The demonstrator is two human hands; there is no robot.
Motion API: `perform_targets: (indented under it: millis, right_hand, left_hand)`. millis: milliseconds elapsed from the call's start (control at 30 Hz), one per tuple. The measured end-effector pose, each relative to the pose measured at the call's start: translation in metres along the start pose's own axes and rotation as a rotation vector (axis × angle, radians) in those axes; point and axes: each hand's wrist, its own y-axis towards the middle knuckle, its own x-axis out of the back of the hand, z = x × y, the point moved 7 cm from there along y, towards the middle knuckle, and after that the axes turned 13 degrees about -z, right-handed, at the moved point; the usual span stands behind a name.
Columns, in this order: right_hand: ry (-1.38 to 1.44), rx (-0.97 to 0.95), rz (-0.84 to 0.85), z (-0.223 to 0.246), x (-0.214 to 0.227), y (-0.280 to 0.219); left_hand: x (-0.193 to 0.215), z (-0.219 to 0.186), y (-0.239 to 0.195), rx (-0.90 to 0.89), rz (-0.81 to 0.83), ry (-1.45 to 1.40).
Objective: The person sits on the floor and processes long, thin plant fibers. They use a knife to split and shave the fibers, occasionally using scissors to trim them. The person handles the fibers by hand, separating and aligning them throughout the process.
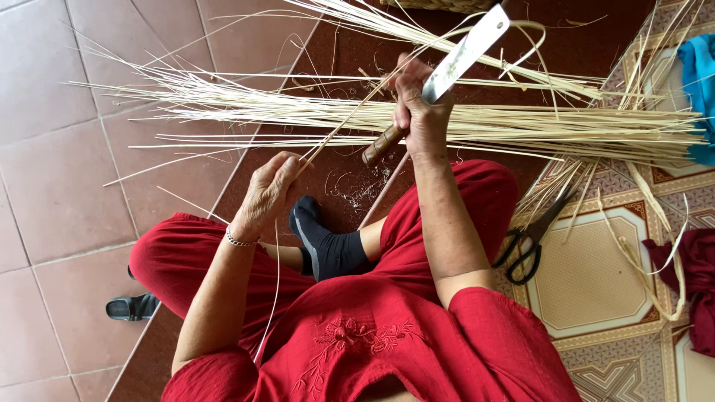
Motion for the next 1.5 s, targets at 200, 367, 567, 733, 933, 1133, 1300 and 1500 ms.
perform_targets:
  millis: [200, 367, 567, 733, 933, 1133, 1300, 1500]
  right_hand:
    - [-0.112, 0.091, -0.202, -0.006, 0.046, 0.006]
    - [-0.151, 0.048, -0.549, 0.005, 0.113, 0.019]
    - [-0.031, 0.156, -0.778, 0.007, 0.17, 0.027]
    - [-0.014, 0.067, -0.961, 0.002, 0.199, 0.028]
    - [-0.169, 0.098, -0.794, 0.009, 0.178, 0.033]
    - [-0.359, -0.14, -0.187, -0.014, 0.057, -0.012]
    - [-0.088, -0.55, 0.394, -0.035, -0.041, -0.087]
    - [0.119, -0.664, 0.507, -0.03, -0.063, -0.115]
  left_hand:
    - [0.029, -0.012, 0.019, -0.394, -0.138, 0.194]
    - [0.08, -0.075, 0.016, -0.735, -0.388, 0.479]
    - [0.173, -0.093, 0.022, -0.749, -0.625, 0.774]
    - [0.289, -0.078, -0.01, -0.767, -0.756, 0.828]
    - [0.324, -0.079, -0.074, -0.618, -0.896, 0.721]
    - [0.236, -0.079, -0.081, -0.519, -0.773, 0.233]
    - [0.119, -0.119, -0.125, -0.823, -0.615, 0.718]
    - [0.061, -0.087, -0.15, -0.696, -0.409, 0.609]
